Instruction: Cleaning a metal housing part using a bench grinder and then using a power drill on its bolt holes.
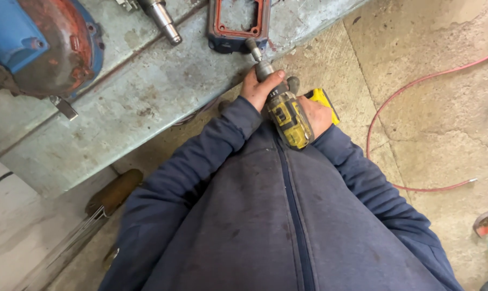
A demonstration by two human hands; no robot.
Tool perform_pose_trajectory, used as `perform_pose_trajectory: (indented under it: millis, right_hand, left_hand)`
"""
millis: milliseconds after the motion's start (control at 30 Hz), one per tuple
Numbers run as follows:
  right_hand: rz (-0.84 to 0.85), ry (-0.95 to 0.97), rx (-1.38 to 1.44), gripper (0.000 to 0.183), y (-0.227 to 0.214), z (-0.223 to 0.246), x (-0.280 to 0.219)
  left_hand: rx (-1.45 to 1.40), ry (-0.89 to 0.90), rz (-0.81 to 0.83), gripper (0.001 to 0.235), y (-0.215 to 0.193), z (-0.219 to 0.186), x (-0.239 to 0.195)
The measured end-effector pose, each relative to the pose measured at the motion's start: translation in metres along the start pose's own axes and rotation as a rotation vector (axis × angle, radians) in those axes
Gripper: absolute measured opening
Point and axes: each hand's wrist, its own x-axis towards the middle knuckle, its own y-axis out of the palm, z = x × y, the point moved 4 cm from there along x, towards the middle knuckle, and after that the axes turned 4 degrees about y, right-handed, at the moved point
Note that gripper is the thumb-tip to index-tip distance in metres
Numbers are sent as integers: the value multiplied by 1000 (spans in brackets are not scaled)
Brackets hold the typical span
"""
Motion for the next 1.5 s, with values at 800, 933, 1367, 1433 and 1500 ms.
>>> perform_pose_trajectory:
  millis: [800,933,1367,1433,1500]
  right_hand:
    - [-5,-62,59,34,-1,10,3]
    - [13,-77,115,31,2,3,2]
    - [19,-154,-28,30,20,8,17]
    - [27,-186,-45,29,22,6,18]
    - [40,-125,20,29,23,3,20]
  left_hand:
    - [12,15,0,29,-2,-1,0]
    - [37,39,-6,30,-5,3,2]
    - [40,74,-111,33,-43,16,6]
    - [90,73,-161,34,-48,15,5]
    - [135,161,-82,33,-46,5,1]
